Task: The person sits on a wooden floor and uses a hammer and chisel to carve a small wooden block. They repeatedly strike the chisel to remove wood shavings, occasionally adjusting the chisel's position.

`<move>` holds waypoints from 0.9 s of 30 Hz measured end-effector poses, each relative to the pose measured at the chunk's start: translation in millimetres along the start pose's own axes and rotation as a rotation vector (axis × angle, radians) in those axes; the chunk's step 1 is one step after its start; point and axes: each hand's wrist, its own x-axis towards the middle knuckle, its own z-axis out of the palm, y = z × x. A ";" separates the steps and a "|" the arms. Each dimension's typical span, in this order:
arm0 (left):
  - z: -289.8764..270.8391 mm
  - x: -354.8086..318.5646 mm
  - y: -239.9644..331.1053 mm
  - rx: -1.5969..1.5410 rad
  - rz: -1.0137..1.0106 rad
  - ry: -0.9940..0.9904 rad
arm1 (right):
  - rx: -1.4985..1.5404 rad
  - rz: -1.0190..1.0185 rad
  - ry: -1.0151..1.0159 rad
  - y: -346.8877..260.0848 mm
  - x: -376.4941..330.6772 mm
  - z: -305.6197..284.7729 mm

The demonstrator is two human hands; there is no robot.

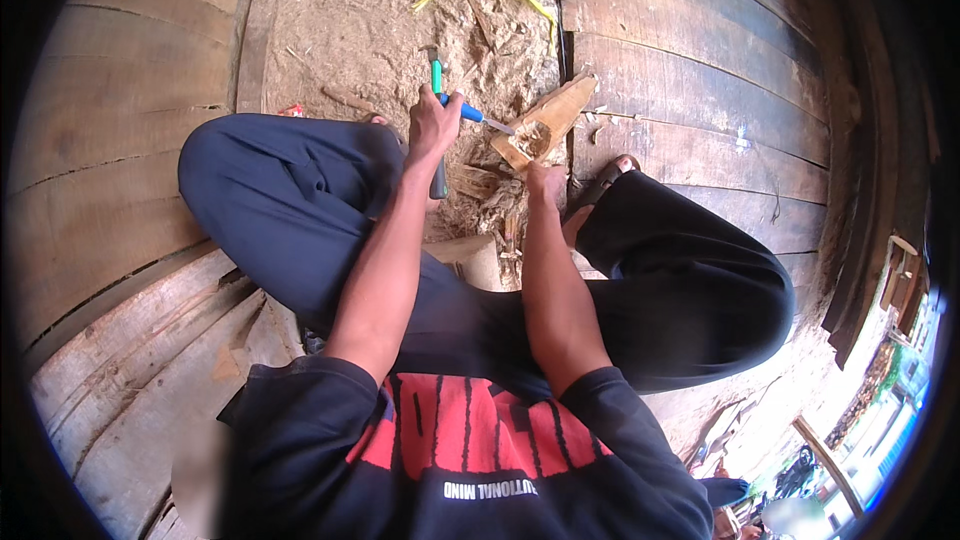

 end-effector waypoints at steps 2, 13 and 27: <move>1.3 -6.3 1.0 -0.002 -0.009 -0.004 | -0.154 -0.189 0.073 -35.4 -31.2 -21.8; -5.7 -3.3 -6.0 -0.011 -0.116 -0.129 | 0.213 -1.149 -0.131 -103.1 -85.2 11.6; -76.3 -54.4 8.5 -0.211 0.158 0.130 | 0.259 -1.150 -0.133 -102.3 -81.7 13.5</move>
